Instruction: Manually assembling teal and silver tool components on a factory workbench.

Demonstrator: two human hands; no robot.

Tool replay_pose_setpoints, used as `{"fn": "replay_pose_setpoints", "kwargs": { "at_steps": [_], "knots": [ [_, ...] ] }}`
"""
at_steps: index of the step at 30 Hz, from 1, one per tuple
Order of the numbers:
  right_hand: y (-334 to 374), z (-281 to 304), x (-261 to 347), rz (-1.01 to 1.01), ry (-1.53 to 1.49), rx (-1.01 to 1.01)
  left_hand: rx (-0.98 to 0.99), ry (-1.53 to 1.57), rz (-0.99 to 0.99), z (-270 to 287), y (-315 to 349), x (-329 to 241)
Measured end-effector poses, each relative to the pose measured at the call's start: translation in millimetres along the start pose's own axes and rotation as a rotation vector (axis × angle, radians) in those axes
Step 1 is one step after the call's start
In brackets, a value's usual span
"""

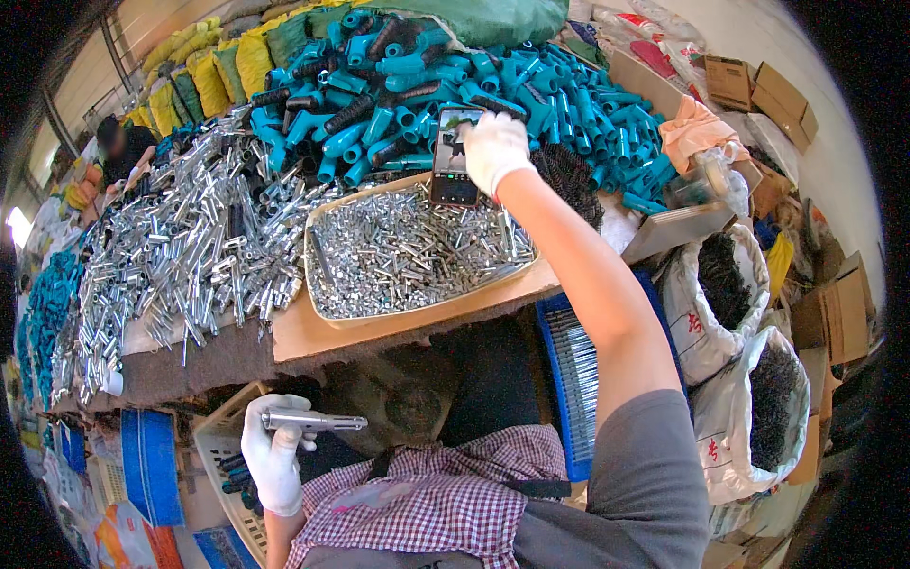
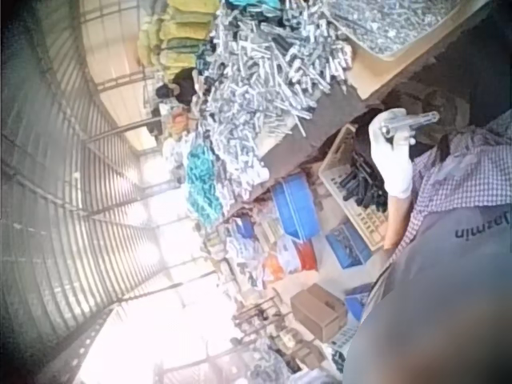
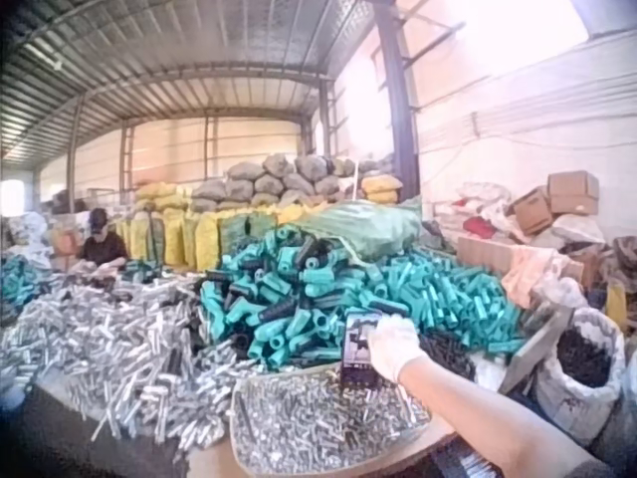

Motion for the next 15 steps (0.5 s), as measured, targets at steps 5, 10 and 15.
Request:
{"fn": "replay_pose_setpoints", "kwargs": {
  "at_steps": [5, 10, 15],
  "knots": [
    [4.5, 44.4, 23.1, -0.094, -0.327, -0.075, -0.097, -0.044, -0.054, 13.6, -1.8, -1.6],
    [37.4, 25.2, 75.1, 0.165, -0.745, 0.019, -0.093, -0.137, -0.022, 4.2, -10.7, -6.0],
    [23.4, 17.5, 91.9, 0.175, -0.694, 0.086, -0.129, -0.157, -0.045, 5.1, -10.7, -13.6]
  ]
}}
Point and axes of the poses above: each hand's wrist, its own y-axis away from the middle knuckle, its own z-axis out of the back of the hand, x = y × z, the point moved 10 cm from there along -y, towards the middle knuckle, and after that the axes turned 8 degrees about -x, right-handed, at the moved point
